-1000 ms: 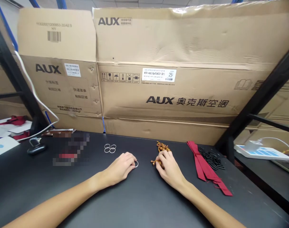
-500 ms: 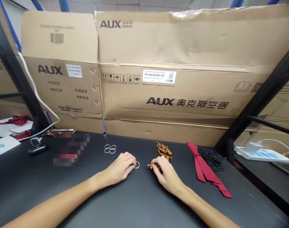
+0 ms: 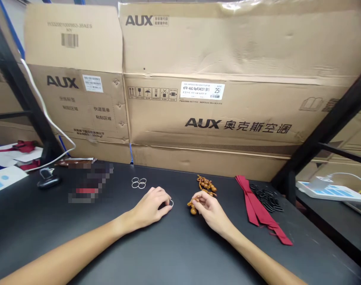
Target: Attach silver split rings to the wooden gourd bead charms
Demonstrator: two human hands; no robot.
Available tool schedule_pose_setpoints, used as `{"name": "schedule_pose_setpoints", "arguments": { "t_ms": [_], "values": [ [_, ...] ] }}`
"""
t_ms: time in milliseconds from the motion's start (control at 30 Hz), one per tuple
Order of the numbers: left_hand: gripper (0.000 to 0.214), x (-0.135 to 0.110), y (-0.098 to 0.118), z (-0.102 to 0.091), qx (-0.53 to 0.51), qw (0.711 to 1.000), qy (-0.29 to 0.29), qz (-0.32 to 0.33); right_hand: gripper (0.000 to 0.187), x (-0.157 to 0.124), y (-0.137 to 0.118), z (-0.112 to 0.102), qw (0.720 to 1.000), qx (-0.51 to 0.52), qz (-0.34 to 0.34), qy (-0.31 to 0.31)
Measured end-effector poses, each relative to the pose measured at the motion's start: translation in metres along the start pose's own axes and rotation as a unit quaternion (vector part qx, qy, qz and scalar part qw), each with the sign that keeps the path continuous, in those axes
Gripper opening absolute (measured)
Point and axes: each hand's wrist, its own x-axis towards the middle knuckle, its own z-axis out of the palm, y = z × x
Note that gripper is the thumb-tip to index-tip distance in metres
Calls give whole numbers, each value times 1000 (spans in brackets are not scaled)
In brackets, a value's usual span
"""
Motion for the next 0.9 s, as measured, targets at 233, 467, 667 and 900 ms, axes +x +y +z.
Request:
{"name": "schedule_pose_setpoints", "arguments": {
  "t_ms": [233,467,667,900],
  "values": [
    [13,-2,2,-3,-4,1000,-8,26,26,-2,3,-3,996,-86,-8,5],
    [6,-3,-2,0,-20,1000,-5,9,21,-6,-6,-3,952,-287,-97,49],
    [13,-1,-6,1,-39,999,-10,20,17,-10,-4,0,909,-392,-141,31],
    [7,-1,-5,-1,-49,998,-22,11,17,-7,0,-2,924,-338,-175,-15]
  ]
}}
